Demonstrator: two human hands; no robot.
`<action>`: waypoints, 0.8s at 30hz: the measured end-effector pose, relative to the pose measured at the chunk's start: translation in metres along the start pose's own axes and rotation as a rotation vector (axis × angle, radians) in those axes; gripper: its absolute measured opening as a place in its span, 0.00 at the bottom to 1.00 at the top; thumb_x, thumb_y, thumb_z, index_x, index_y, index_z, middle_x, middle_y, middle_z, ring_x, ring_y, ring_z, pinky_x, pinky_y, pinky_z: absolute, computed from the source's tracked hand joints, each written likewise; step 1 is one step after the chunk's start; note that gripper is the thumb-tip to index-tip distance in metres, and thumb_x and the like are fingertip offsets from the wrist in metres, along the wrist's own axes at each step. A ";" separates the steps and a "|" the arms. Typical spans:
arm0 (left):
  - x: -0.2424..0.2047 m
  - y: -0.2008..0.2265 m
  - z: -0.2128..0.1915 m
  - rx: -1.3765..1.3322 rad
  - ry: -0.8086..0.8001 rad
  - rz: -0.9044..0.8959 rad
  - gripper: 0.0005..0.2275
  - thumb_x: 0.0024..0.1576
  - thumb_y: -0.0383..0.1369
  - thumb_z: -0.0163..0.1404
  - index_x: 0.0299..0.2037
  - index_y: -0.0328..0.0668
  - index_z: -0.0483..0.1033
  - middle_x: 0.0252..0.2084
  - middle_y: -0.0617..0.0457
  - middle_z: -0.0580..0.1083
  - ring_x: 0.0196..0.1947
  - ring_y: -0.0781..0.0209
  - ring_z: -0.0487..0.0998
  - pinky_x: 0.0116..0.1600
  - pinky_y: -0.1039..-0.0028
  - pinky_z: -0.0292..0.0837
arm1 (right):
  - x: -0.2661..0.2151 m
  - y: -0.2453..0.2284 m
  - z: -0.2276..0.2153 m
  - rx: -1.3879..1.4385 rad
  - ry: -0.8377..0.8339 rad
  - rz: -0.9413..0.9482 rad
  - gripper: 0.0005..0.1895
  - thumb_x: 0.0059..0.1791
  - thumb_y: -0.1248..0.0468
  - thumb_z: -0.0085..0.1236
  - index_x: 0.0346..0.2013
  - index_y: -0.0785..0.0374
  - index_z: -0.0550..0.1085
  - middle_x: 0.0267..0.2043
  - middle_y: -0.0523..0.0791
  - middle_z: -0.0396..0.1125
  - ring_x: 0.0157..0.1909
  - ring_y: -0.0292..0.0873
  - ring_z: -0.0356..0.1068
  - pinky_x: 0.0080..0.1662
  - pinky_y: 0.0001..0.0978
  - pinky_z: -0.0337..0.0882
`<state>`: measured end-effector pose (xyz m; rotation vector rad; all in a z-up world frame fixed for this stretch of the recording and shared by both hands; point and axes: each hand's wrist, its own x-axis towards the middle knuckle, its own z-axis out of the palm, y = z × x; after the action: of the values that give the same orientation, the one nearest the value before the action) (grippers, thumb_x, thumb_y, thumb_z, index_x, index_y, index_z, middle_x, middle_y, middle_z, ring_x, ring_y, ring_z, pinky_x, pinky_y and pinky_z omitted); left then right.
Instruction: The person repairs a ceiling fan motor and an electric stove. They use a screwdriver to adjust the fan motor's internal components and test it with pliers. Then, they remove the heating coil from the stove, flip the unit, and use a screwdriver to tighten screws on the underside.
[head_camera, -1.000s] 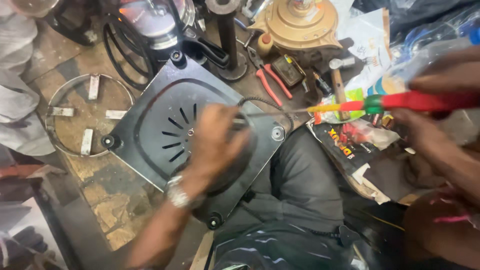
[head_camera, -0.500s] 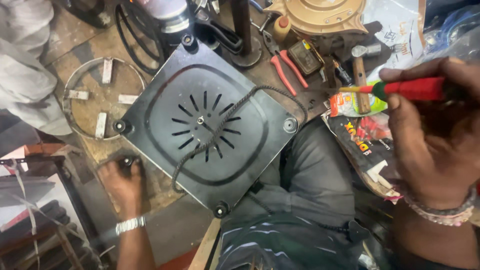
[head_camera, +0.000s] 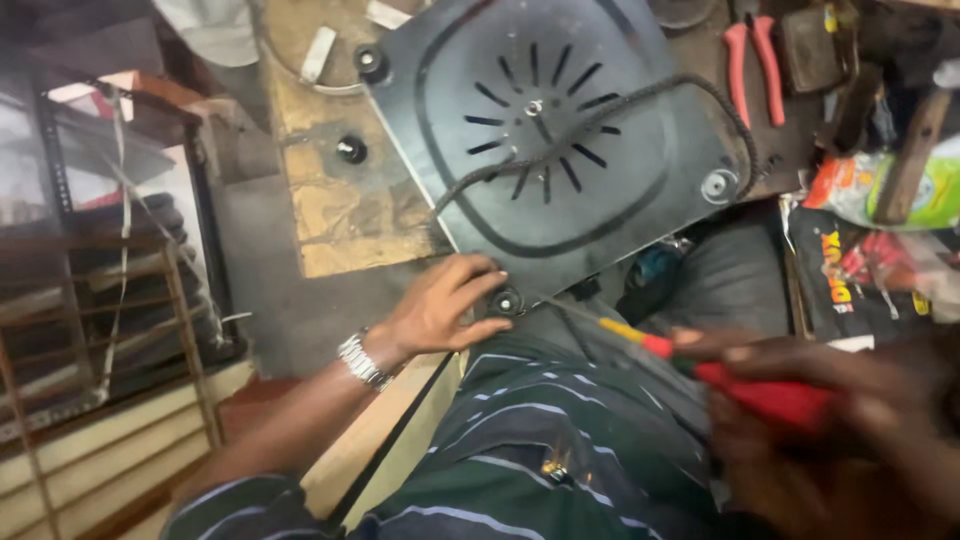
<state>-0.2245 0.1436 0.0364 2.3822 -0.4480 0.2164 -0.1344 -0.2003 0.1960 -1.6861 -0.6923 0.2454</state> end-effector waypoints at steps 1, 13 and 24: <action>-0.003 0.002 0.002 -0.036 -0.005 -0.039 0.25 0.54 0.43 0.64 0.56 0.37 0.74 0.53 0.43 0.71 0.52 0.45 0.75 0.54 0.61 0.74 | 0.003 0.003 0.007 -0.012 -0.024 -0.074 0.21 0.52 0.76 0.53 0.58 0.62 0.64 0.52 0.55 0.71 0.55 0.51 0.76 0.63 0.40 0.77; -0.003 -0.003 0.013 -0.082 -0.070 0.003 0.23 0.53 0.38 0.63 0.55 0.37 0.73 0.46 0.46 0.71 0.45 0.47 0.75 0.47 0.62 0.73 | 0.027 0.008 0.056 -0.190 -0.076 -0.358 0.36 0.51 0.81 0.56 0.67 0.55 0.54 0.54 0.52 0.64 0.54 0.51 0.76 0.54 0.42 0.81; -0.001 -0.003 0.013 -0.096 -0.069 0.056 0.18 0.53 0.34 0.64 0.53 0.46 0.76 0.45 0.48 0.71 0.44 0.49 0.74 0.44 0.63 0.72 | 0.030 0.014 0.059 -0.240 -0.090 -0.352 0.36 0.50 0.81 0.57 0.66 0.58 0.54 0.54 0.52 0.65 0.54 0.50 0.76 0.54 0.38 0.79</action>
<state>-0.2236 0.1368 0.0244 2.2907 -0.5463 0.1351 -0.1367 -0.1356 0.1747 -1.7510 -1.1059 -0.0127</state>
